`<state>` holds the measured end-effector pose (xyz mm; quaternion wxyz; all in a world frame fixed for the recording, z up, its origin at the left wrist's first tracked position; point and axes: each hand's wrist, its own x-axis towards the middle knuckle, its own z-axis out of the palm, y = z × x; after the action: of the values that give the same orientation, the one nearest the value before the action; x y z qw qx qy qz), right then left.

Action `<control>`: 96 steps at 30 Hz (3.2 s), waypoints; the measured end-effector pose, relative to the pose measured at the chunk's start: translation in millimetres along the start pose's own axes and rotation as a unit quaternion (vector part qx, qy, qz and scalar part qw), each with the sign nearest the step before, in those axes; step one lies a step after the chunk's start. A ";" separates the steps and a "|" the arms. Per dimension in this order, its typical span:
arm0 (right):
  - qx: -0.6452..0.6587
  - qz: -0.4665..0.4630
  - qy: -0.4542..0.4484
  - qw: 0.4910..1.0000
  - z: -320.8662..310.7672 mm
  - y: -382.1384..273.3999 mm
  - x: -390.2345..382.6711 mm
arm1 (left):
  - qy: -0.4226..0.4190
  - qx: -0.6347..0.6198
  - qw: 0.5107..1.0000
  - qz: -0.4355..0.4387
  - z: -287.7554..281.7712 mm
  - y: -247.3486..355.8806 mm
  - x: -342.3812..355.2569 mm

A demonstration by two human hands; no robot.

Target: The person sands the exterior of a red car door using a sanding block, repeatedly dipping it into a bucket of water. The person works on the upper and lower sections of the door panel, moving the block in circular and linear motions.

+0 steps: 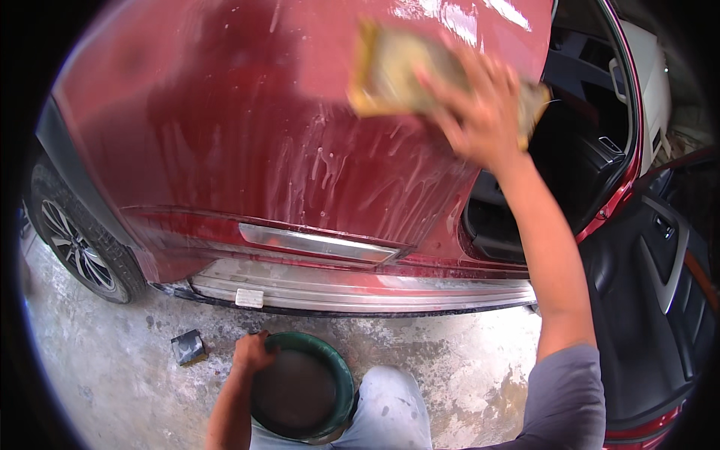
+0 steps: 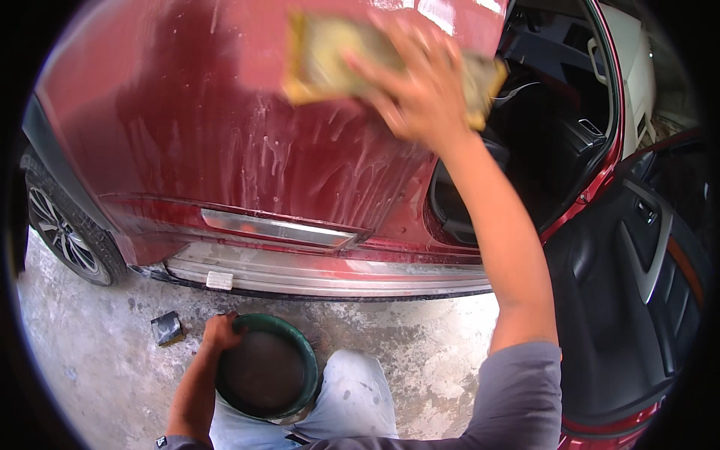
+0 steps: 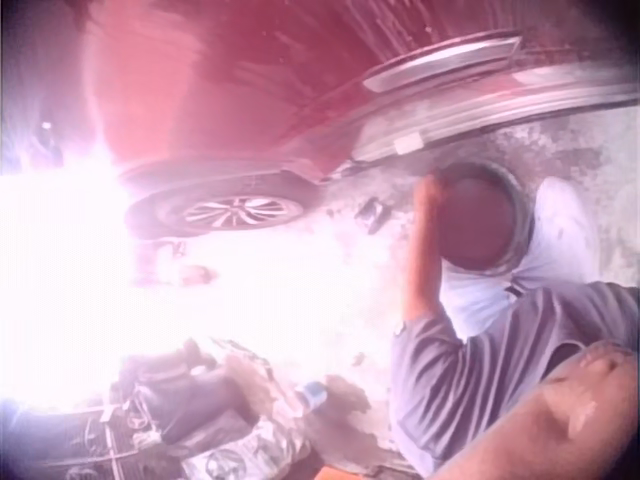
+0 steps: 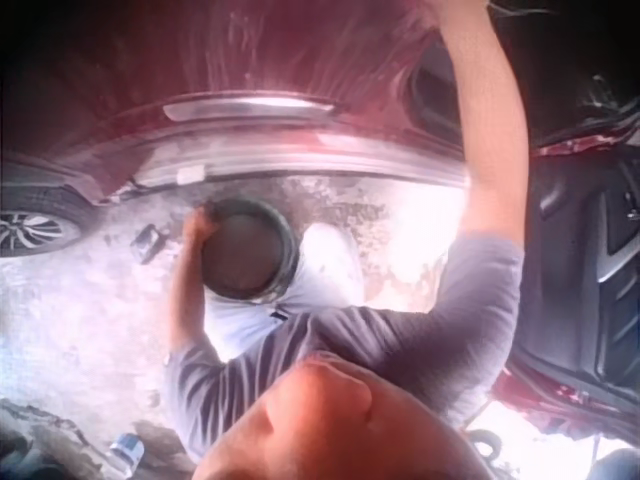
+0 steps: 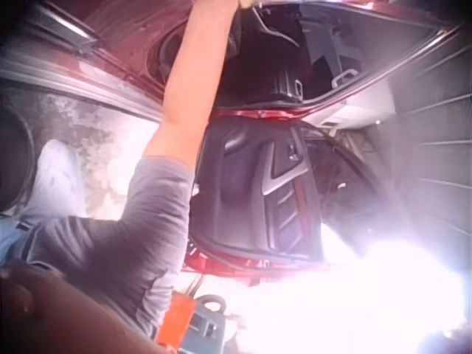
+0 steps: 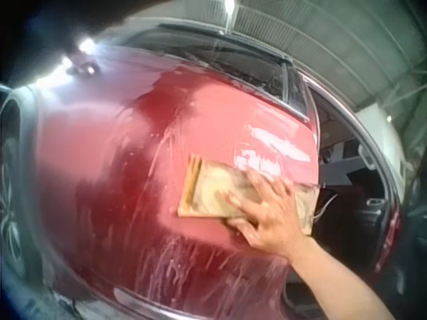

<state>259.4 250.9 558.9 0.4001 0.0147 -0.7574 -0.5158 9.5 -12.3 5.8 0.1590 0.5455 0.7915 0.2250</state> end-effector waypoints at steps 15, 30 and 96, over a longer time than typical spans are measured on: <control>0.051 -0.030 -0.010 0.998 -4.3 -10.6 -24.2 | -0.042 0.020 0.999 -0.011 -6.9 15.1 -2.9; 0.026 -0.024 -0.043 0.998 -3.7 -14.2 -16.2 | -0.050 -0.007 0.998 -0.039 -3.9 10.8 8.5; 0.037 0.034 0.017 0.999 11.9 -38.0 18.9 | -0.041 -0.033 0.999 -0.013 4.0 3.5 9.4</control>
<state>224.3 234.1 538.2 0.4295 0.0131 -0.7691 -0.4731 11.0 -1.7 4.2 0.2123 0.5385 0.7833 0.2267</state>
